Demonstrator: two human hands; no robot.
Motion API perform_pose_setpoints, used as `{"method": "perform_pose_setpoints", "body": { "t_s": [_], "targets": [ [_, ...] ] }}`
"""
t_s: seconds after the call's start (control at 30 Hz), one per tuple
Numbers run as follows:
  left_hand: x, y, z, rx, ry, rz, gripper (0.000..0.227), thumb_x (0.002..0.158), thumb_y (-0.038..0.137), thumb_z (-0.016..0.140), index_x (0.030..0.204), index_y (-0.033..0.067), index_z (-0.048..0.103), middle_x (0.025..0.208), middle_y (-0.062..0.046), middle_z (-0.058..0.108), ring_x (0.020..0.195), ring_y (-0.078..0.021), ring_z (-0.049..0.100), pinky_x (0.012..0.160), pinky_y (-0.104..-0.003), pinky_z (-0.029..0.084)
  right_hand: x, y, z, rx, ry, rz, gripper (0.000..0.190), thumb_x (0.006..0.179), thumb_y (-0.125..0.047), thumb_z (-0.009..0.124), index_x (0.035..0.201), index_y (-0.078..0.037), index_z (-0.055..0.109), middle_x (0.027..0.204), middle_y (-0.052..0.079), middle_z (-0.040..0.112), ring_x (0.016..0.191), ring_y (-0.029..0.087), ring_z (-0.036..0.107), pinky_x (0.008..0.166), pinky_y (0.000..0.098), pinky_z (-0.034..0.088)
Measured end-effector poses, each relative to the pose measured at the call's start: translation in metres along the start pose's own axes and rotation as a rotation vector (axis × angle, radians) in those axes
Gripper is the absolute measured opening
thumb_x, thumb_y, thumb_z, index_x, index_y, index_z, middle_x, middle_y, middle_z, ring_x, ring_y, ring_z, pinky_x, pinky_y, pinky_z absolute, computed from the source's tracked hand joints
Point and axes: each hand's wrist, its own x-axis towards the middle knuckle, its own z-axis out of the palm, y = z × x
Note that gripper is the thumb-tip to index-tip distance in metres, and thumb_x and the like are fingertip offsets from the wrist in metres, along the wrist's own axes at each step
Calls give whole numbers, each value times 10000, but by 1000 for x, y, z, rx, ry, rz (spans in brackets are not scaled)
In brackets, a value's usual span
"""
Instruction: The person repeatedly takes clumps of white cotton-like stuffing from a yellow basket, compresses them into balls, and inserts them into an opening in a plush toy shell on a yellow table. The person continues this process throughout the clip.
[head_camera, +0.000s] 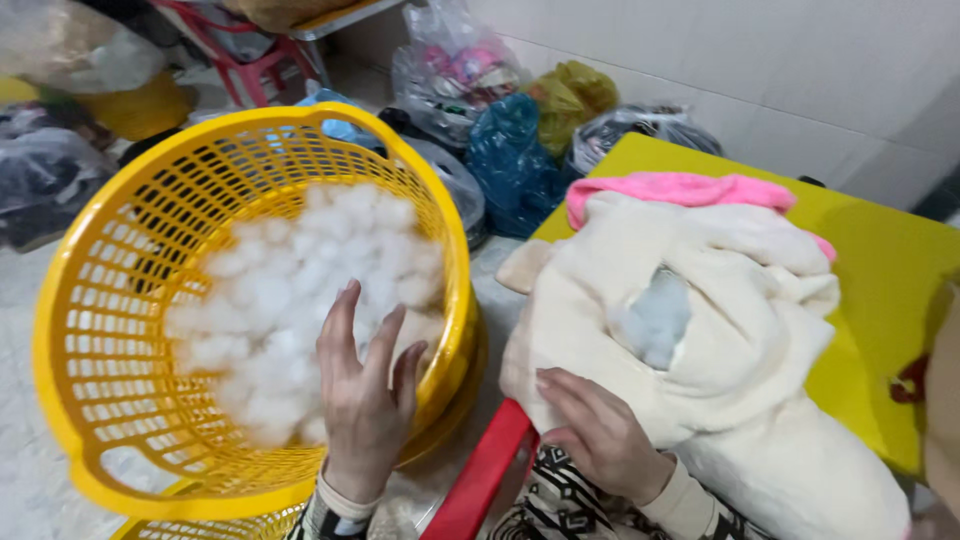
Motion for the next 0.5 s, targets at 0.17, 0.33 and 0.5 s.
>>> {"method": "perform_pose_setpoints", "body": {
  "t_s": [0.17,0.33,0.5],
  "targets": [
    [-9,75,47,-345,-96,201,378,892,97,741,1260,54,665,1371,-198,545,1253,-389,560,1031,-457,500,-46,19,-20,155,409,221,613,951,43,586,1513,-41,356,1455,195,525,1231,331,663,1064,421,558],
    [-1,112,137,-446,-303,283,542,832,-16,668,1366,49,604,1361,-156,568,1254,-336,556,1060,-401,493,-68,60,-34,113,638,275,775,945,42,565,1600,-86,172,1560,200,362,1427,332,452,1240,489,360],
    [12,141,209,-446,-414,375,772,682,100,690,1407,-24,458,1418,-236,509,1295,-378,483,1004,-461,441,-79,87,-42,223,676,334,742,1043,-179,517,1650,-86,99,1631,204,324,1497,331,405,1287,493,275]
  ]
}}
